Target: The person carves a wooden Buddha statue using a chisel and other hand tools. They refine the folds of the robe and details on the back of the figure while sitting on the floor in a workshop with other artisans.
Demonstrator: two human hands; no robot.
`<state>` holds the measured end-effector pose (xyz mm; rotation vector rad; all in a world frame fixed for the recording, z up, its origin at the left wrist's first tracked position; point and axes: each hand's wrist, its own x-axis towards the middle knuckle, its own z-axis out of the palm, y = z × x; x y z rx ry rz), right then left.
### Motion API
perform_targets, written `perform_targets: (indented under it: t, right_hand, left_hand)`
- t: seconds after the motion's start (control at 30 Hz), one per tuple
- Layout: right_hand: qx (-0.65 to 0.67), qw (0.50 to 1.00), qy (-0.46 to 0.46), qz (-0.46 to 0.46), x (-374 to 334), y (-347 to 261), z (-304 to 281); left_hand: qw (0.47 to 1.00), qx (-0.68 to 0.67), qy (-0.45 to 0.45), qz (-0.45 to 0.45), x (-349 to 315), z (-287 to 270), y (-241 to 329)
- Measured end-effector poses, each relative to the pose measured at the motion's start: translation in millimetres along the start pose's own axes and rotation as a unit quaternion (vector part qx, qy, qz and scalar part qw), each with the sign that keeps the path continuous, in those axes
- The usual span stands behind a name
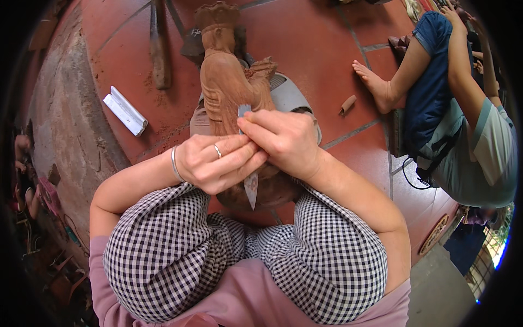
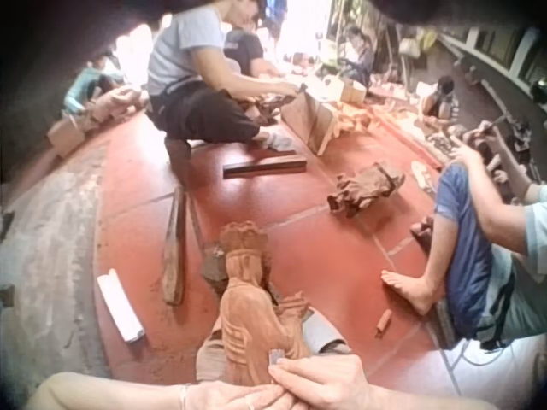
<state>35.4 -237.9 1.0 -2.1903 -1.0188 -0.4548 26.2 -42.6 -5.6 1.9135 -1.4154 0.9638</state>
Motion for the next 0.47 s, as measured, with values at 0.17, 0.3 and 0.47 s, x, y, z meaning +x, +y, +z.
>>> perform_targets:
  t: [0.17, 0.3, 0.47]
  right_hand:
    - [-0.012, 0.999, -0.040, -0.001, 9.1, -0.2, -10.0]
    - [-0.018, 1.000, -0.013, 0.016, 2.3, -1.4, -2.5]
    - [-0.005, 0.999, -0.043, 0.007, 7.3, -3.2, -11.6]
  left_hand:
    - [1.000, -0.013, 0.001, -0.009, 4.3, -2.8, -3.1]
    - [0.999, -0.020, -0.011, -0.023, -0.1, 1.1, 2.2]
    - [1.000, -0.021, -0.006, 0.002, -0.4, -3.0, -4.9]
